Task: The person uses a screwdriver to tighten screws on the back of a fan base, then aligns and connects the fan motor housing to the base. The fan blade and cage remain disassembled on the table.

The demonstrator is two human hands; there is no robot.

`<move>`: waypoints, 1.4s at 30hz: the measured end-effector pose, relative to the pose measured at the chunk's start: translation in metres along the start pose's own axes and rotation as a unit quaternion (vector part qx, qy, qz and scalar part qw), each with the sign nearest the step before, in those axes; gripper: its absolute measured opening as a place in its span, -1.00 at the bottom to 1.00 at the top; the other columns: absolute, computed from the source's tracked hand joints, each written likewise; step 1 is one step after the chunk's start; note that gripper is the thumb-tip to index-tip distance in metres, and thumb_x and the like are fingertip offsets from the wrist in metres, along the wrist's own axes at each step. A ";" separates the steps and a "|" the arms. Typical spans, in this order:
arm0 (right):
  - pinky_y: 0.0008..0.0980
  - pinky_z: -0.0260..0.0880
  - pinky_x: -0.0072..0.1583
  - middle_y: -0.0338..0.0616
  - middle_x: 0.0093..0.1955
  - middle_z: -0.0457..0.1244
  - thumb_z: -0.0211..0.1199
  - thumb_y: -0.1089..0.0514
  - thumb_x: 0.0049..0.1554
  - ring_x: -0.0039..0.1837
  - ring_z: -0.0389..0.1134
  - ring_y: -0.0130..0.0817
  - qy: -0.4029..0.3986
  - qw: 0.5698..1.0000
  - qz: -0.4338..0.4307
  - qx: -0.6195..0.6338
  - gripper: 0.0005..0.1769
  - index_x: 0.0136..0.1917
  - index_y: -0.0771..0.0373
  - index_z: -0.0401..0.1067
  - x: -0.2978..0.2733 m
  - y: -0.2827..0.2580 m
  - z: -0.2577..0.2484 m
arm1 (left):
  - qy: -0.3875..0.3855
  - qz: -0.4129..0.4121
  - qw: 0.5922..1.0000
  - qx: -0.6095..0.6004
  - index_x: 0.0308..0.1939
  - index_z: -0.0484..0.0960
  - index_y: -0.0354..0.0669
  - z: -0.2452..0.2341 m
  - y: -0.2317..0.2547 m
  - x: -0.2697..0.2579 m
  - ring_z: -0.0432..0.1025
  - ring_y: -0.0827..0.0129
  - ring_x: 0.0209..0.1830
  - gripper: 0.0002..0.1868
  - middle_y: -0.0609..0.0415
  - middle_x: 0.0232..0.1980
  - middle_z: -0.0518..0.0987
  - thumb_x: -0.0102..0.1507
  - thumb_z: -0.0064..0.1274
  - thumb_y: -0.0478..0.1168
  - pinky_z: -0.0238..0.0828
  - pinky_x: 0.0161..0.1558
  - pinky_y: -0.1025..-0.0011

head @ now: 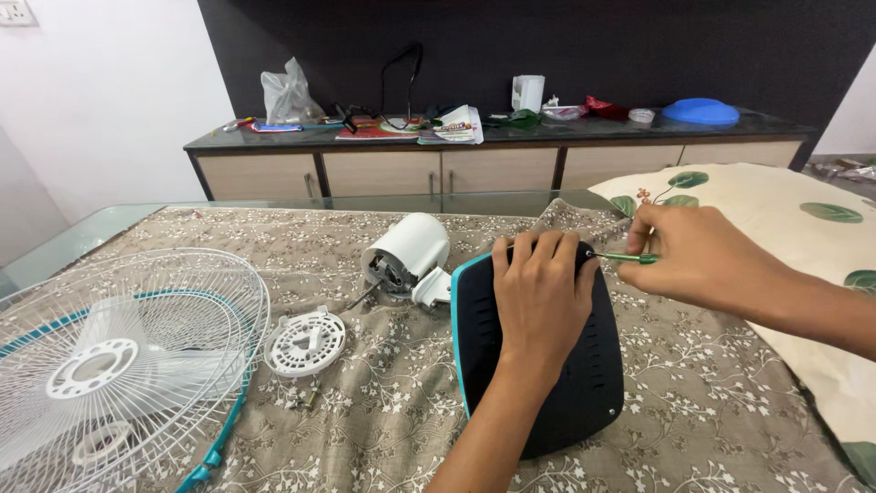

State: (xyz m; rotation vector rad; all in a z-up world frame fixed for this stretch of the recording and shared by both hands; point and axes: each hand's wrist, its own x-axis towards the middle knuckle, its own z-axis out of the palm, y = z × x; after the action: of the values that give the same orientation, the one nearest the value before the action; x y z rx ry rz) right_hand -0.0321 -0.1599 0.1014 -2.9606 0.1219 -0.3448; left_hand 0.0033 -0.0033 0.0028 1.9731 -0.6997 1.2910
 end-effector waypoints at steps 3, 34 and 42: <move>-0.24 0.51 -0.05 0.02 -0.27 0.43 0.44 0.03 -0.05 -0.23 0.48 -0.21 0.057 0.992 -0.105 -0.033 -0.66 -0.11 0.33 0.58 0.000 -0.003 -0.007 | 0.017 0.012 0.999 0.050 -0.10 0.69 -0.12 -0.001 0.003 0.001 0.39 0.05 0.20 -0.68 0.10 -0.11 0.63 0.13 0.27 -0.09 0.06 0.35 -0.08; -0.17 0.32 -0.22 0.05 -0.47 0.35 0.26 -0.07 0.15 -0.41 0.38 -0.17 -0.047 0.998 0.037 0.003 -0.62 0.11 0.21 0.47 -0.002 -0.002 0.008 | -0.025 0.009 0.999 0.027 -0.06 0.68 -0.18 -0.001 -0.003 0.000 0.41 0.11 0.04 -0.67 0.07 -0.07 0.63 0.19 0.27 -0.07 0.09 0.28 0.03; -0.06 0.45 -0.15 0.01 -0.29 0.36 0.29 0.18 -0.01 -0.21 0.45 -0.11 0.079 0.964 -0.248 -0.055 -0.78 -0.12 0.31 0.38 -0.010 0.004 0.007 | -0.008 0.011 1.000 0.024 -0.06 0.69 -0.19 -0.006 -0.003 0.002 0.40 0.13 0.01 -0.65 0.07 -0.04 0.64 0.19 0.27 -0.06 0.10 0.26 0.06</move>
State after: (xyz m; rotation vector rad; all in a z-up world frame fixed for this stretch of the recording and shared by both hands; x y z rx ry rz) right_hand -0.0405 -0.1622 0.0922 -3.0313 -0.6133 -0.6529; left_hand 0.0030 0.0031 0.0051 2.0217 -0.7058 1.3163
